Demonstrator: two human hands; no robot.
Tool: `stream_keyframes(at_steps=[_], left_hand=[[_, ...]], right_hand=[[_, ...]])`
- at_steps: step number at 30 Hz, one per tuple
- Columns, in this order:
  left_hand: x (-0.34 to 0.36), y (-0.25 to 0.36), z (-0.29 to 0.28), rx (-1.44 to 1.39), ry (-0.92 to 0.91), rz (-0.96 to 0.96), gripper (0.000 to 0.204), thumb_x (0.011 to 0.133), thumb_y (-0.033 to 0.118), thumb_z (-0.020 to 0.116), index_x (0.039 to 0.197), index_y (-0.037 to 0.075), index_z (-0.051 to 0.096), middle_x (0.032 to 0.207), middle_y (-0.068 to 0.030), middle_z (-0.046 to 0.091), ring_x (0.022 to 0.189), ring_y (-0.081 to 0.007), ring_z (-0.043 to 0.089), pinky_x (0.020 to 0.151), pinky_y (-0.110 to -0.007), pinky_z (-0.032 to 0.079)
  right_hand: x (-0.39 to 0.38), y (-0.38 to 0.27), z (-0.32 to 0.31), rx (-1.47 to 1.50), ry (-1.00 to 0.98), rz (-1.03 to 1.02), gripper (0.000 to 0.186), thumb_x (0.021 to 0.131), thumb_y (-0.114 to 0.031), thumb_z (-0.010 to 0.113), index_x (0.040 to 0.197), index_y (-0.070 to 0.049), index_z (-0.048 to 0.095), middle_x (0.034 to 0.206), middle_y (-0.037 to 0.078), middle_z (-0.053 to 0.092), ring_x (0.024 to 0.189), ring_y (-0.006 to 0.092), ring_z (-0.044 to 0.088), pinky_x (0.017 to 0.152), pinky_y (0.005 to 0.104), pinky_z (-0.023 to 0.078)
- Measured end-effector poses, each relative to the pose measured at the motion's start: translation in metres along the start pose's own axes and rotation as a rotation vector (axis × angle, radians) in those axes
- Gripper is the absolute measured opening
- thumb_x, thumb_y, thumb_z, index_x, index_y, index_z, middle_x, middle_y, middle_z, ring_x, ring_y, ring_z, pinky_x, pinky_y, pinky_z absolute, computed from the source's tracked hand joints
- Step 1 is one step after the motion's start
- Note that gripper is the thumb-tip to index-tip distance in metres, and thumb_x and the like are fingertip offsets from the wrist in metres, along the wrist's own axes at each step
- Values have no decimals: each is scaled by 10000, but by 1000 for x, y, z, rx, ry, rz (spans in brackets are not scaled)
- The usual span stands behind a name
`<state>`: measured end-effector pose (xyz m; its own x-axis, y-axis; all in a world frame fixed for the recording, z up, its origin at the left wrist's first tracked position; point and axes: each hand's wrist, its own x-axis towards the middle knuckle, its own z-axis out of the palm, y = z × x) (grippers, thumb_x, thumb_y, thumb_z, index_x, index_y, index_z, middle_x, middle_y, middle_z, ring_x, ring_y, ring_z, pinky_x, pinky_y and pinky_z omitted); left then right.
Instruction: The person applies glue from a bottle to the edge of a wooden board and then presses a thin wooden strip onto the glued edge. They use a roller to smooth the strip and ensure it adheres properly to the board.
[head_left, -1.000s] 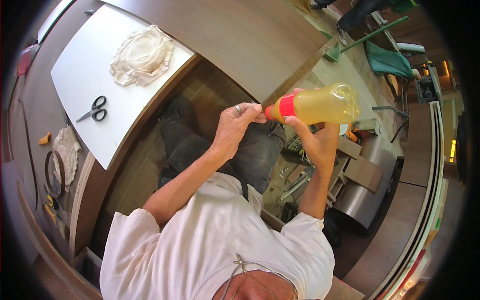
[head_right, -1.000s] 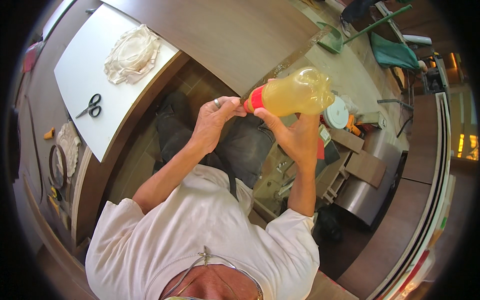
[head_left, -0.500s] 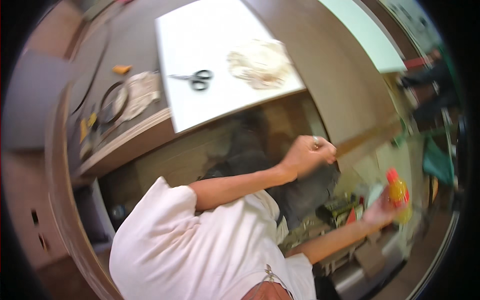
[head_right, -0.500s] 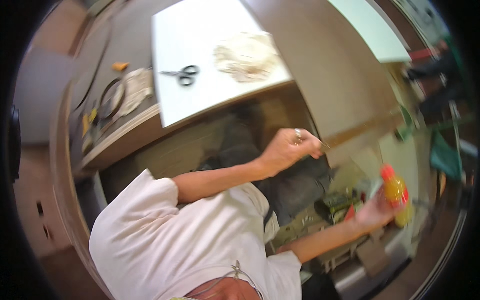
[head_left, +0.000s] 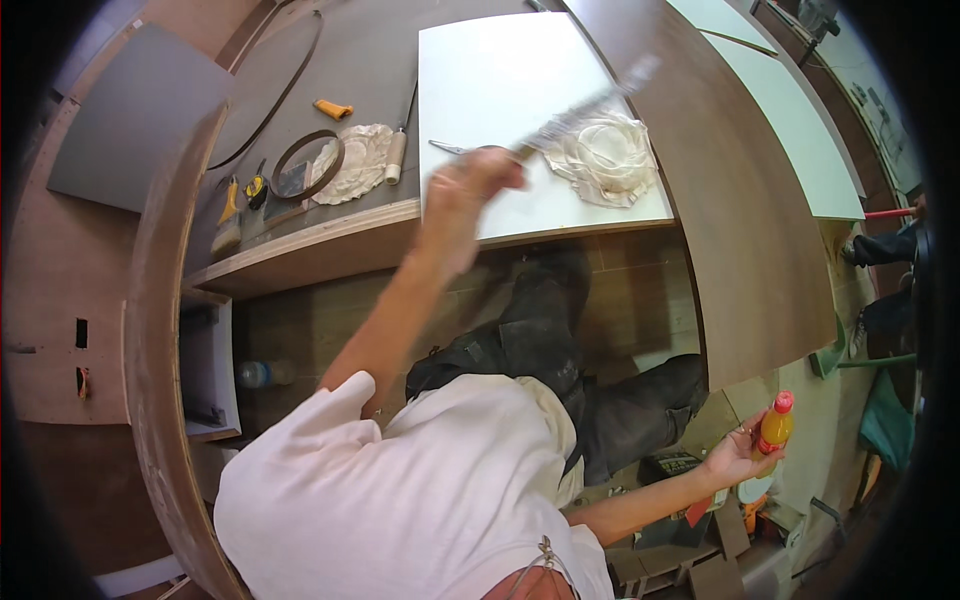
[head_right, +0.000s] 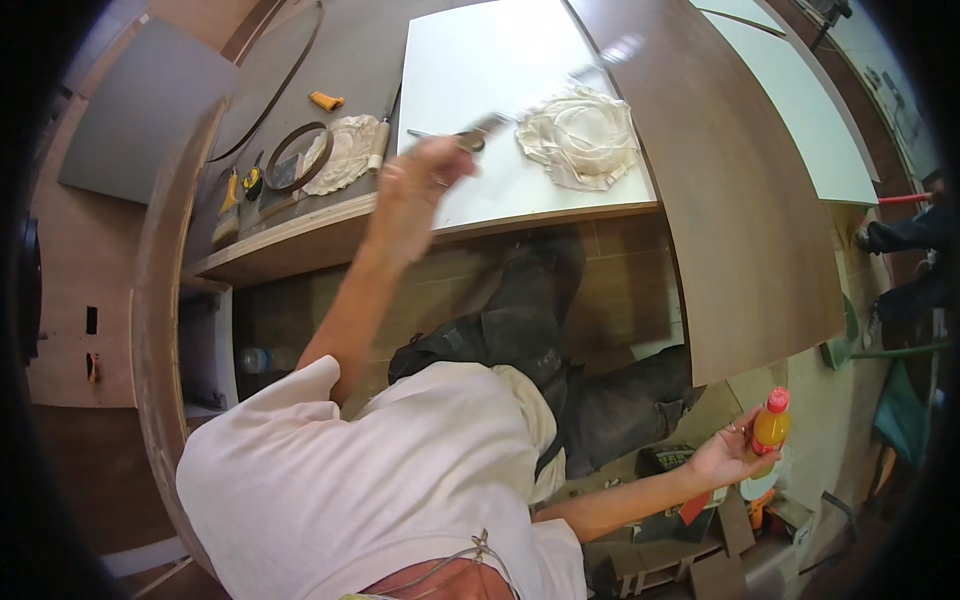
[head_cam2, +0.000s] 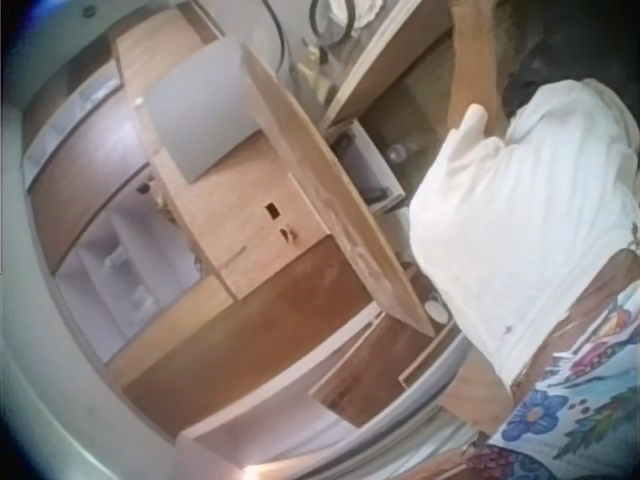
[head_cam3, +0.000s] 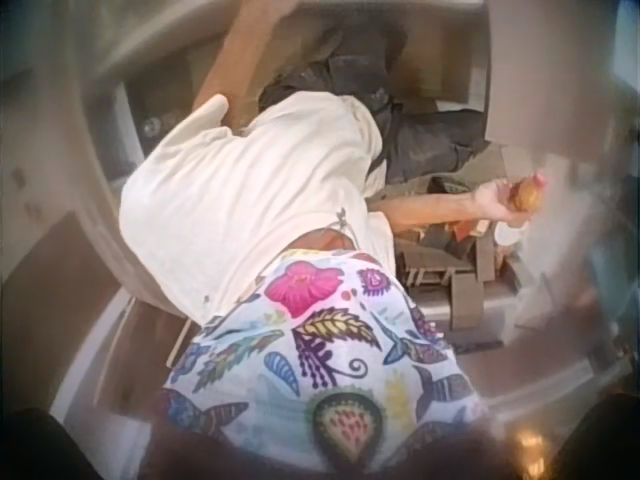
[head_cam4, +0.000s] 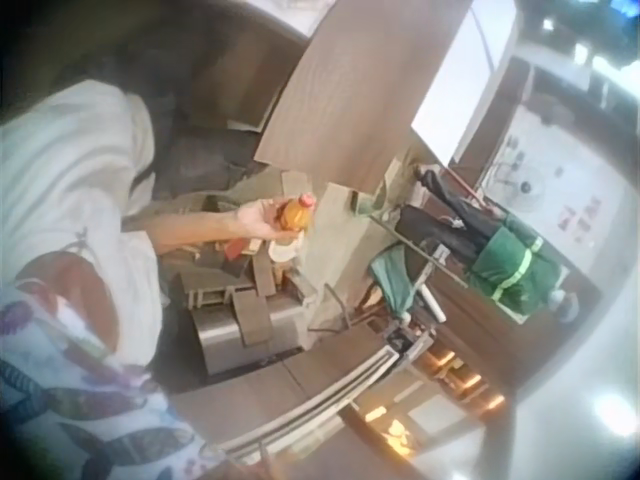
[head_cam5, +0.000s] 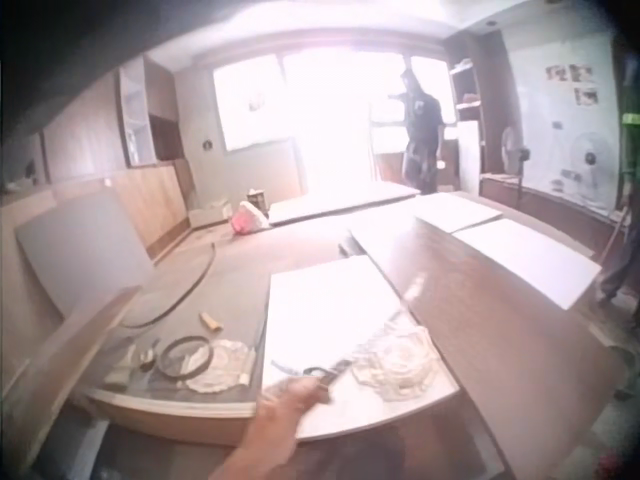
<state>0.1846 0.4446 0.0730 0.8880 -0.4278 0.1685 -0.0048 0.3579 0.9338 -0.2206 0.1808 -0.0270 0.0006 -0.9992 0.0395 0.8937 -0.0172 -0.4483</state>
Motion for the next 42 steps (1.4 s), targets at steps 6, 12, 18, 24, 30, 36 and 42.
stream_keyframes(at_steps=[6, 12, 18, 24, 30, 36, 42], left_hand=[[59, 13, -117, 70, 393, 117, 281, 885, 232, 704, 1020, -13, 684, 940, -102, 716, 882, -179, 688, 904, -303, 503], [125, -12, -236, 121, 613, 72, 304, 868, 145, 703, 1054, -90, 648, 962, -154, 707, 861, -230, 711, 841, -301, 583], [187, -50, -298, 168, 646, 1, 250, 868, 96, 698, 1034, -86, 653, 937, -151, 699, 789, -220, 710, 749, -284, 610], [213, -93, -384, 44, 180, -318, 313, 1005, 228, 577, 1216, -1, 614, 1261, -167, 625, 1107, -192, 610, 951, -332, 512], [219, -88, -314, 524, 450, 128, 391, 988, 126, 536, 1358, -4, 528, 1125, -159, 654, 993, -224, 664, 812, -273, 568], [188, -51, -75, 518, -37, 394, 412, 1022, 130, 501, 1398, -37, 488, 1309, -196, 550, 1045, -239, 648, 932, -317, 532], [129, -84, 173, 718, -782, 485, 328, 1007, 138, 551, 1327, 86, 601, 1304, -107, 602, 1134, -247, 620, 986, -370, 503]], right_hand=[[6, -4, -11, -20, 24, -41, 534, 957, -297, 660, 1322, 55, 495, 1336, 196, 531, 1203, 343, 551, 1096, 484, 477], [9, -11, -25, -61, 87, -61, 545, 961, -305, 654, 1317, 72, 487, 1336, 201, 525, 1203, 345, 550, 1094, 480, 478], [10, -20, -52, -41, 115, -90, 523, 953, -292, 663, 1285, 80, 503, 1316, 196, 548, 1197, 333, 558, 1085, 459, 482], [10, -10, -62, 38, 175, -92, 398, 937, -269, 674, 1229, -19, 574, 1257, 142, 617, 1152, 291, 590, 1052, 460, 474], [21, -3, -37, 204, 225, -214, 399, 939, -300, 693, 1220, -45, 570, 1228, 113, 618, 1163, 273, 584, 1064, 492, 481], [46, -38, -7, -140, 71, -393, 275, 933, -257, 708, 1120, -85, 605, 1085, 49, 648, 1032, 179, 639, 961, 462, 554], [101, -86, 14, -680, 92, -502, 356, 920, -244, 712, 1174, -55, 549, 1097, 79, 645, 987, 205, 669, 853, 440, 604]])
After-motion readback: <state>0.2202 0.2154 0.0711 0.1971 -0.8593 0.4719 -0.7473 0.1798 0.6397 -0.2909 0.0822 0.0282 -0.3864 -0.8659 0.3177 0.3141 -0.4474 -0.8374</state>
